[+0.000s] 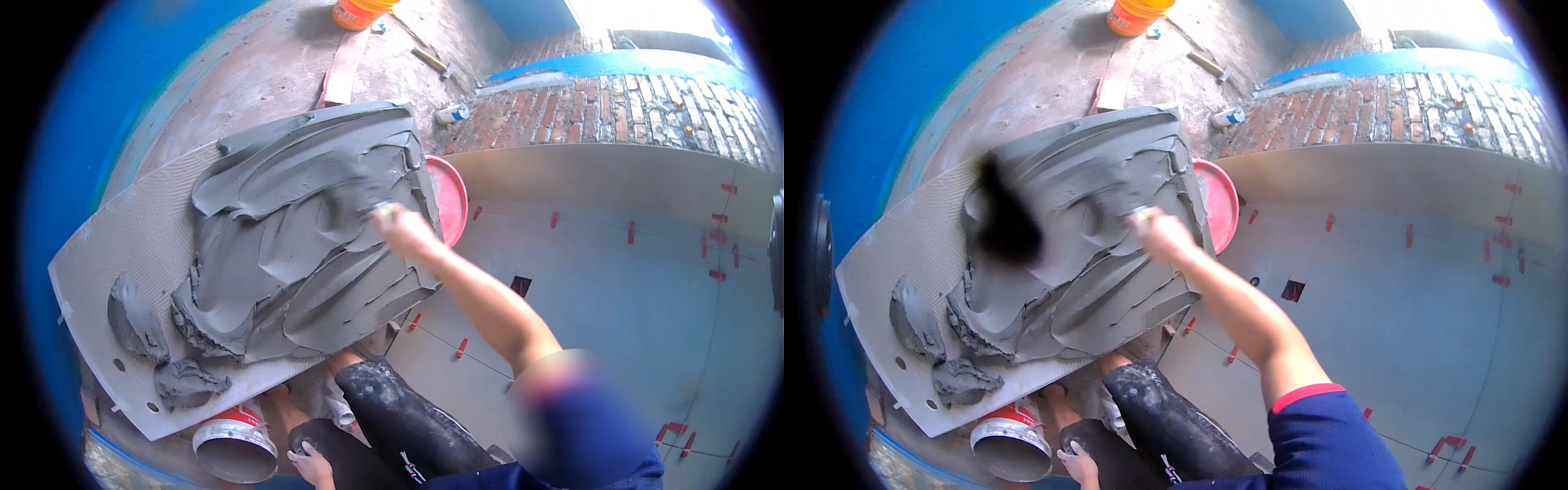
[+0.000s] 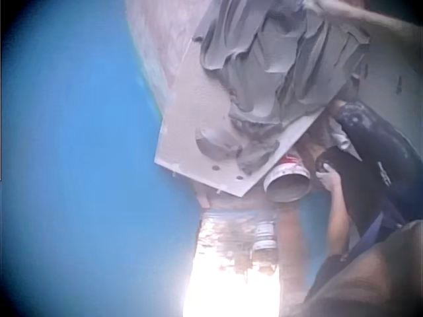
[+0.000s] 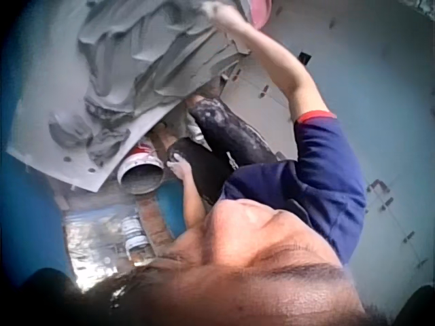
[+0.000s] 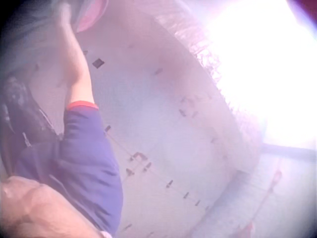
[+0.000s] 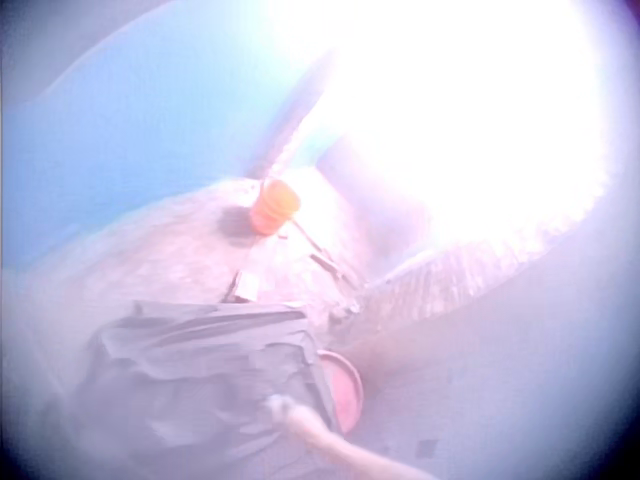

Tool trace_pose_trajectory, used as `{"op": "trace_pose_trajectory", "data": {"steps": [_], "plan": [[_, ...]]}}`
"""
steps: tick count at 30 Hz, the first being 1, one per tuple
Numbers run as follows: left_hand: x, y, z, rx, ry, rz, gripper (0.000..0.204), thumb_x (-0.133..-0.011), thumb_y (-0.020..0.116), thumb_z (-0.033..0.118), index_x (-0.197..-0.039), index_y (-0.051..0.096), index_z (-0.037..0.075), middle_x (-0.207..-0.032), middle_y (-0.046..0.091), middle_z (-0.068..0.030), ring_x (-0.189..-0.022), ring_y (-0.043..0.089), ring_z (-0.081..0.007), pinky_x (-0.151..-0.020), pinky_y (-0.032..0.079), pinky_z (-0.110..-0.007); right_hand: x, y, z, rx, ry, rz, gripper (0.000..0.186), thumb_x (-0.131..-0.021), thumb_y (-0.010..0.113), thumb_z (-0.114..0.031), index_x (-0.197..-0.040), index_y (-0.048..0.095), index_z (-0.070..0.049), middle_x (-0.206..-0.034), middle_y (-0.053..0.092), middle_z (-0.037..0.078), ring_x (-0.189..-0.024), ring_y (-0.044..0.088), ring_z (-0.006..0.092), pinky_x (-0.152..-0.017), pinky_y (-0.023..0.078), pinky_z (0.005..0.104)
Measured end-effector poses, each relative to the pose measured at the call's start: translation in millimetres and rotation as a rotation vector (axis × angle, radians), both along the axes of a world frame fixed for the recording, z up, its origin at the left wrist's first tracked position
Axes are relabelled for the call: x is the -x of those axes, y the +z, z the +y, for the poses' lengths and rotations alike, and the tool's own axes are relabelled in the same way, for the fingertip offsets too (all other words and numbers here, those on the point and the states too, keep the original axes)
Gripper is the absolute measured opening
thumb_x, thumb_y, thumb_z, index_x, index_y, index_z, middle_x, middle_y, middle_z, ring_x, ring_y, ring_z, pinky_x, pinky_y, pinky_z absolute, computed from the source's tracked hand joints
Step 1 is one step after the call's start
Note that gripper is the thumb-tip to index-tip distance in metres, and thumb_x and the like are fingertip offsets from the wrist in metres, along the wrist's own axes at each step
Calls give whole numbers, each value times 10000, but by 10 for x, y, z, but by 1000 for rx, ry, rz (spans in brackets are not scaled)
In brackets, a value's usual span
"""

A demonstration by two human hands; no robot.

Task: The person scoops mortar from a bucket with a trowel and spreads it across the back of a tile on the floor.

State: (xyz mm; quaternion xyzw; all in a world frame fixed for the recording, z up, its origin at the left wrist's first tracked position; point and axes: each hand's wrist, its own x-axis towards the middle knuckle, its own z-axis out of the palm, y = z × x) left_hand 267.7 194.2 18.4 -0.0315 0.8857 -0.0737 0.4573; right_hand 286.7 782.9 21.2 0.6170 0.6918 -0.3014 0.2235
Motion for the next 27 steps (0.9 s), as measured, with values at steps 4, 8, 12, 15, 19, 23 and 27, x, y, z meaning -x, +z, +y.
{"op": "trace_pose_trajectory", "data": {"steps": [4,8,12,15,19,23,27], "plan": [[7,85,224,17,60,-67,710,-960,475,467,-1372,347,-97,-1248,520,-324,-1140,537,-446,-961,440,-480,-983,29,592,-43,-556,136,603,-986,361,-527,-1047,629,10,-822,645,140,-719,643,248,-655,506,424],[-109,-38,-23,28,-6,-28,712,-955,484,474,-1381,350,-80,-1241,533,-301,-1148,543,-425,-963,444,-482,-910,-198,-130,171,-887,398,636,-958,403,-629,-1095,601,-41,-850,577,75,-734,567,212,-636,485,397],[-24,52,-30,31,56,-32,697,-960,486,455,-1378,350,-87,-1263,519,-315,-1164,533,-430,-982,434,-476,187,-333,-1629,235,-492,314,644,-977,412,-579,-1176,572,12,-1007,653,165,-908,627,283,-753,516,441],[-22,18,-191,-37,33,33,688,-967,478,443,-1371,347,-99,-1269,511,-320,-1171,527,-436,-990,429,-474,851,75,-2671,329,-249,330,587,-996,410,-507,-1167,557,36,-1008,658,284,-906,662,385,-834,507,448],[111,110,-81,-62,71,25,676,-972,470,434,-1357,359,-110,-1271,508,-324,-1177,520,-441,-994,418,-480,430,214,-2440,316,219,61,541,-974,465,-480,-1143,509,32,-946,671,288,-888,658,462,-800,531,501],[147,27,-77,-155,30,93,666,-973,475,437,-1345,363,-104,-1257,512,-324,-1159,522,-448,-984,412,-494,-673,172,-1663,35,-46,-127,563,-960,485,-510,-1159,536,14,-939,671,298,-918,672,426,-820,530,489],[301,86,4,-116,-33,-1,683,-960,494,462,-1350,368,-83,-1282,500,-308,-1179,516,-438,-986,423,-485,-1432,226,-1329,84,-707,72,647,-967,415,-604,-1138,596,-6,-894,643,123,-690,620,231,-597,515,420]]}}
